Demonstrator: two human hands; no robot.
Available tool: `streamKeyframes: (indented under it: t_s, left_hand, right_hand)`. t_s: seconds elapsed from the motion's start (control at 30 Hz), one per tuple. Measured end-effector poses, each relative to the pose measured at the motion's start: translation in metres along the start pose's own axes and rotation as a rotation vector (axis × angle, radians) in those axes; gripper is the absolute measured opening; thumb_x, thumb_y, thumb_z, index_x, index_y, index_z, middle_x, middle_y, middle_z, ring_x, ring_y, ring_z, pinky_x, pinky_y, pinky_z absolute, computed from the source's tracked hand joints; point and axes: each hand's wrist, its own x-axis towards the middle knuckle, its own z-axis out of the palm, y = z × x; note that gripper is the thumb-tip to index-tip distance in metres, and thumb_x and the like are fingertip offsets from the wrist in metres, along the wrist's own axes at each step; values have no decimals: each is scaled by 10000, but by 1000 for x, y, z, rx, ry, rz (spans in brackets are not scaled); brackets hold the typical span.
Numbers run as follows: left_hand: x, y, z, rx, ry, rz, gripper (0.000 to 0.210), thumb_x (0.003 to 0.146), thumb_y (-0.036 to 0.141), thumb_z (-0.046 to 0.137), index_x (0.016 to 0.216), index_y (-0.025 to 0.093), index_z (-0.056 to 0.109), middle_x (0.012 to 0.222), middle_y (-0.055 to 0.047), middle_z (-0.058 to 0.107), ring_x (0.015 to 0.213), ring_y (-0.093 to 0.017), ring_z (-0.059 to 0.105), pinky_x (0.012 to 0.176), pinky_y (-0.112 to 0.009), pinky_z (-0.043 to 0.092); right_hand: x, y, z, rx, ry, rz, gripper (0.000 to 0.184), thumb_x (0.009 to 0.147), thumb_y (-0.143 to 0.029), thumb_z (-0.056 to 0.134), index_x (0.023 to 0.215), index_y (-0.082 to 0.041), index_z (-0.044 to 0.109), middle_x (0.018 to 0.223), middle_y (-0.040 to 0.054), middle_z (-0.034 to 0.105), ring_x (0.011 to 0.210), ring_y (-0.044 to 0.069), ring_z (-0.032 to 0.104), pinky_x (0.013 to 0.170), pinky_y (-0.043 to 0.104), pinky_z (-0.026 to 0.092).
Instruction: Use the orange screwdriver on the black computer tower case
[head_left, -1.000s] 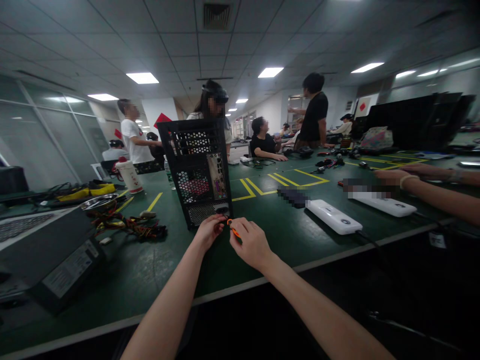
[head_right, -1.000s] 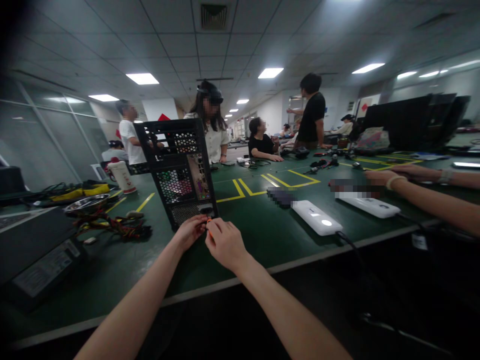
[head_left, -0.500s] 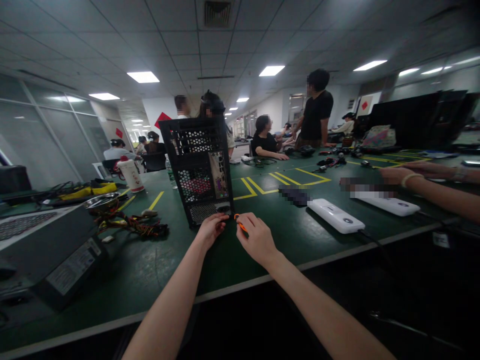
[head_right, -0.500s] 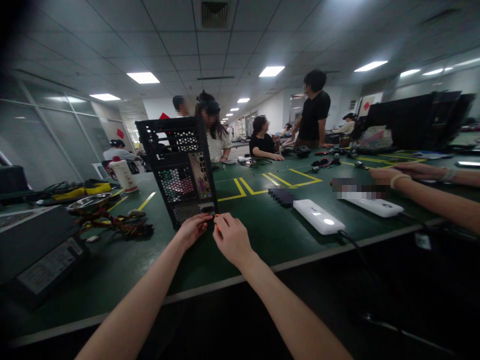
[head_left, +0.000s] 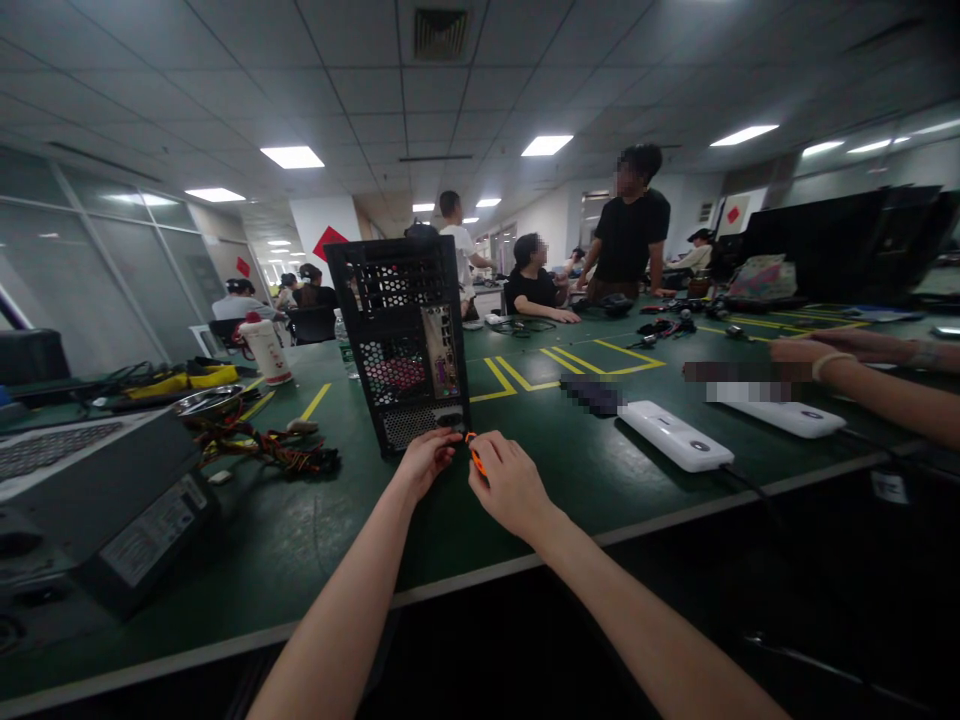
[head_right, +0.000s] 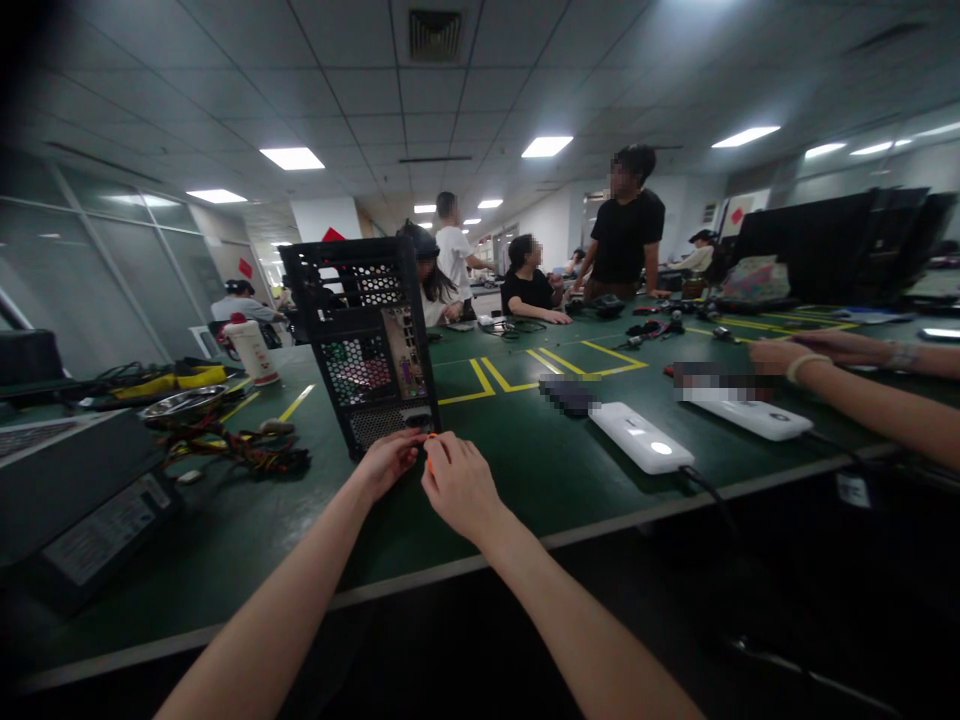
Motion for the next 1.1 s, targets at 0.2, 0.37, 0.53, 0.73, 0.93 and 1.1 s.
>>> streamKeyframes:
  t_s: [0.2, 0.37, 0.53, 0.73, 0.93, 1.1]
  left_hand:
    - [1, -1, 0, 8, 6, 3, 268, 668, 64, 534, 934, 93, 525, 822, -96, 626, 502, -55, 510, 477, -182, 403]
    - [1, 0, 1, 2, 49, -2, 224, 687, 67, 502, 907, 107, 501, 769, -82, 622, 480, -55, 505, 463, -178, 397]
    - [0, 0, 2, 6, 47, 11, 214, 688, 63, 490, 894, 122, 482, 741, -66, 619, 473, -53, 506, 456, -168, 393]
    - [-1, -1, 3, 19, 52, 8, 214, 692, 68, 491, 899, 121, 477, 743, -70, 618, 479, -56, 514, 464, -172, 397]
    - [-1, 0, 3, 27, 48, -1, 237, 688, 67, 500, 919, 111, 482, 742, -77, 620, 476, -57, 512, 464, -175, 398]
    - [-3, 1, 4, 26, 44, -6, 225, 687, 73, 506, 909, 103, 502, 716, -72, 614, 475, -56, 508, 462, -174, 395]
  right_hand:
    - [-1, 2, 2, -105, 53, 86, 199, 835, -292, 371, 955, -165, 467, 821, 48, 535, 669, 136, 502, 621, 253, 358]
    - [0, 1, -2, -92, 54, 123, 196, 830, -321, 376, 903, -171, 477, 799, 39, 528, 657, 131, 501, 607, 249, 347]
    - [1, -2, -2, -44, 24, 75, 144, 796, -232, 404, 901, -156, 467, 903, 64, 504, 763, 157, 490, 689, 278, 359]
    - [1, -1, 0, -90, 18, 13, 139, 818, -227, 385, 893, -169, 486, 832, 47, 505, 713, 138, 485, 673, 263, 356]
    - [1, -1, -3, -86, 40, 96, 190, 831, -313, 377, 905, -174, 483, 829, 41, 497, 682, 126, 483, 641, 250, 368]
    - [1, -5, -7, 1, 25, 44, 171, 794, -244, 402, 932, -165, 466, 947, 72, 480, 818, 161, 480, 709, 289, 379]
